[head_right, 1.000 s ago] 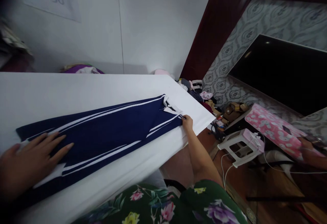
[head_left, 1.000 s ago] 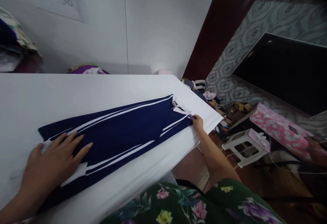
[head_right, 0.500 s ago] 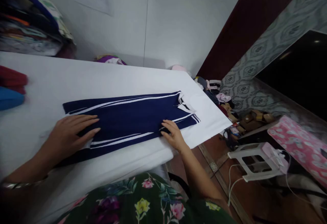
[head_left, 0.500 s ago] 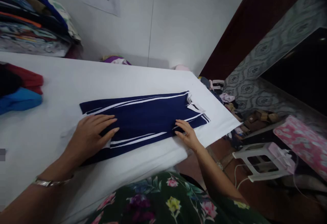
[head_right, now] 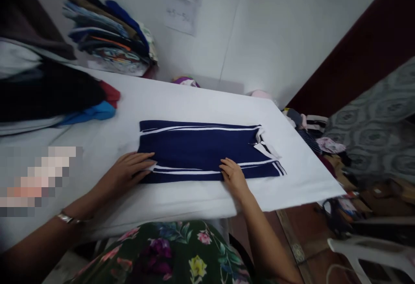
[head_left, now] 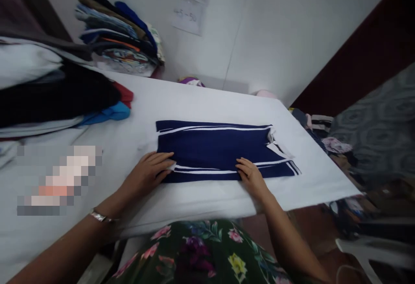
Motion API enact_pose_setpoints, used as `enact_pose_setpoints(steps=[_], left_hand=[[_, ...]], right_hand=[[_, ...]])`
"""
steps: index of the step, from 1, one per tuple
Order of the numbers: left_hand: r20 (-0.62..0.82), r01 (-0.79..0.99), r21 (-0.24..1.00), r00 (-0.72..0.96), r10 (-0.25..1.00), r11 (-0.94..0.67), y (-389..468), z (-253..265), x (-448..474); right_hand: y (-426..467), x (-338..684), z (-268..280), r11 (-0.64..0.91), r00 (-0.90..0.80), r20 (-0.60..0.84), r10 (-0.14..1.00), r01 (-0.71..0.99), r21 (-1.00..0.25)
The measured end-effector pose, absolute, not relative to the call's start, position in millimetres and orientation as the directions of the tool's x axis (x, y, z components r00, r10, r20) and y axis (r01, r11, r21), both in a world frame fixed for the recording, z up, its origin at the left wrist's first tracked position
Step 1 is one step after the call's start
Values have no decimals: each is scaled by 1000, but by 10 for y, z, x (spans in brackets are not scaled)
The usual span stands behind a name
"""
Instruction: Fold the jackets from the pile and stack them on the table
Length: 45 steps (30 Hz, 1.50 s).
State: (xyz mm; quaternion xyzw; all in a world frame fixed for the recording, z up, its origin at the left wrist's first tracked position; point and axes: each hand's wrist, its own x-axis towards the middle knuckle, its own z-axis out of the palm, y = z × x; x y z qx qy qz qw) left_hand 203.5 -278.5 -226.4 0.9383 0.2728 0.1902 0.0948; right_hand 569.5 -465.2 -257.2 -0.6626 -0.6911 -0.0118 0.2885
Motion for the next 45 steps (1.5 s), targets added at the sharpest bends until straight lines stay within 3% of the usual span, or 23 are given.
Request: enact_pose_setpoints(steps=[4, 7, 11, 17, 22, 26, 31, 36, 39, 41, 45], left_hand=[[355, 719, 359, 485, 800, -595, -2919, -2208, 1830], [202, 869, 396, 233, 951, -297, -3005, -2184, 1717], [-26, 933, 346, 115, 993, -100, -2998, -2120, 1715], [-186, 918, 395, 54, 981, 24, -2827, -2031, 1763], [-105, 858, 514, 71, 992, -7, -2763, -2011, 1690], [-189, 875, 485, 116, 975, -10, -2710, -2057, 1630], [-150, 885, 464, 98, 984, -18, -2553, -2014, 1613], [-80, 860, 510, 71, 994, -21, -2320, -1867, 1828], [85, 886, 411, 196, 977, -214, -2253, -1826, 2135], [204, 881, 291, 324, 924, -374, -2247, -1838, 2335], [110, 856, 122, 492, 864, -503, -2231, -1996, 2529]], right_hand=[[-4767, 5588, -2523, 121, 33, 442, 896, 941, -316], [-4798, 5457, -2525, 191, -45, 440, 897, 937, -293], [-4705, 5319, -2585, 252, -159, 378, 912, 944, -211], [-4554, 5300, -2708, 230, -166, 389, 906, 965, -124], [-4539, 5340, -2820, 259, -173, 471, 865, 958, -123], [-4565, 5371, -2860, 272, -176, 446, 878, 949, -161], [-4569, 5372, -2672, 251, -140, 344, 929, 920, -302], [-4238, 5205, -2257, 246, -64, 408, 911, 877, -412], [-3937, 5056, -2120, 203, -43, 378, 925, 896, -395], [-3789, 4962, -2123, 143, -46, 256, 965, 917, -373], [-3726, 4869, -2217, 113, -106, 38, 994, 924, -366]])
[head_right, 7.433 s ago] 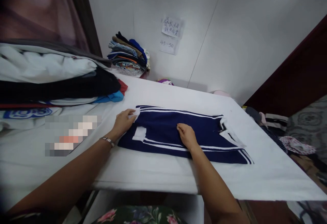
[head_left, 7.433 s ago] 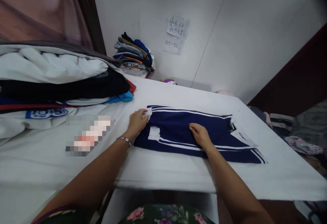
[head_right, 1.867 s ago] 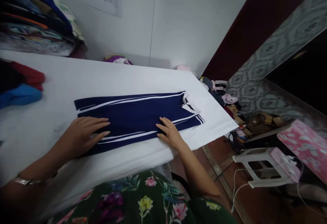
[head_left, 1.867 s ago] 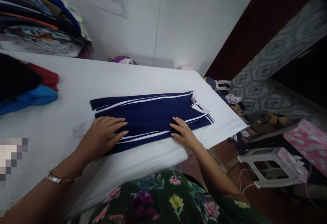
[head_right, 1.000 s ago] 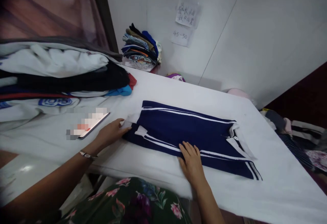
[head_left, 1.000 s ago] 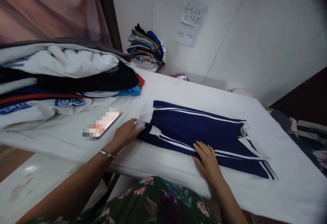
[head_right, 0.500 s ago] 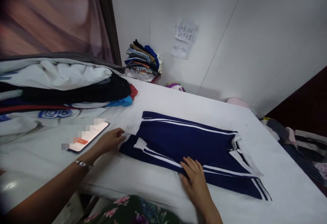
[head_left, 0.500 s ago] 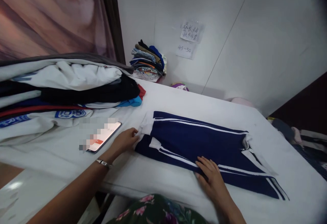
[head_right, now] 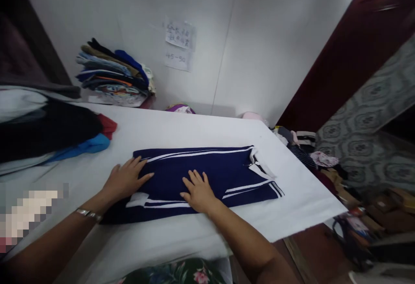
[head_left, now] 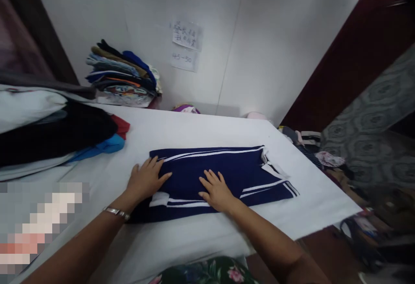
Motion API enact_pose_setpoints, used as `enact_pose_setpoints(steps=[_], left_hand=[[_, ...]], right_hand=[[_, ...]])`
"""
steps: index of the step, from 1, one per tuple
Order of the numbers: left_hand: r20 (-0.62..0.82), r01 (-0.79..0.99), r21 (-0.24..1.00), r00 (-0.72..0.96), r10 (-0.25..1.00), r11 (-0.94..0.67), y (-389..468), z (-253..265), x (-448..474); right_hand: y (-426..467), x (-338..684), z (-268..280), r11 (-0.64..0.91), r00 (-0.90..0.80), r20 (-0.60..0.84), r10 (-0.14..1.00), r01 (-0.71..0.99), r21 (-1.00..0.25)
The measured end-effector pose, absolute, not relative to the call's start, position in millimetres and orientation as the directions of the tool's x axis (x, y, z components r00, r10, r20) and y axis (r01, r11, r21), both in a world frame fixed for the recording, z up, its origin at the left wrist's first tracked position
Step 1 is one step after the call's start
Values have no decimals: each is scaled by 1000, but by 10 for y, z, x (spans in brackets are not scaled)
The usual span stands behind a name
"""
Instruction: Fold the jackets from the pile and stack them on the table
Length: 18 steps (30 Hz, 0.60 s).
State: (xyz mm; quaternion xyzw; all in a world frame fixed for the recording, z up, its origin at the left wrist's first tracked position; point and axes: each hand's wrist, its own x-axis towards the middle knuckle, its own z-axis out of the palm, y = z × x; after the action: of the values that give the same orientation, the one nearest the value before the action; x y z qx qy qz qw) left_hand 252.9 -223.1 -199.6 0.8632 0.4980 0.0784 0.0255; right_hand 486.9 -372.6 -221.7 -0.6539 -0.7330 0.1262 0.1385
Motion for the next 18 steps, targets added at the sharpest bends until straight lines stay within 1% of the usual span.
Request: enact_pose_setpoints(steps=[2, 3, 4, 6, 9, 11, 13, 15, 18], left_hand=[[72, 851, 85, 513, 855, -518, -2205, -2105, 2527], [91, 845, 74, 523, 848, -529, -2192, -2149, 2515], [121, 840, 71, 529, 840, -538, -2182, -2181, 2502], [158, 828, 81, 540, 827, -555, -2174, -2207, 2483], [155, 817, 57, 561, 814, -574, -2183, -2186, 2474], [141, 806, -11, 587, 797, -591, -2191, -2183, 2468], [137, 795, -83, 607, 783, -601, -2188, -2209, 2454], [141, 775, -135, 632, 762, -618, -2170, -2264, 2430], [137, 749, -181, 661, 737, -638, -2116, -2365, 2391]], right_hand=[[-3750, 4937, -2213, 140, -132, 47, 990, 899, -416], [-3750, 5013, -2191, 145, -127, 69, 989, 886, -440], [-3733, 5118, -2158, 136, -102, 99, 990, 879, -457], [-3642, 5409, -2078, 79, -1, 170, 986, 889, -450], [-3406, 5949, -1980, -98, 191, 210, 959, 917, -388], [-3250, 6266, -1951, -253, 336, 200, 920, 902, -351], [-3146, 6473, -1950, -351, 431, 202, 879, 874, -336], [-3115, 6569, -1962, -371, 454, 214, 865, 865, -339], [-3205, 6640, -1976, -301, 400, 295, 868, 895, -329]])
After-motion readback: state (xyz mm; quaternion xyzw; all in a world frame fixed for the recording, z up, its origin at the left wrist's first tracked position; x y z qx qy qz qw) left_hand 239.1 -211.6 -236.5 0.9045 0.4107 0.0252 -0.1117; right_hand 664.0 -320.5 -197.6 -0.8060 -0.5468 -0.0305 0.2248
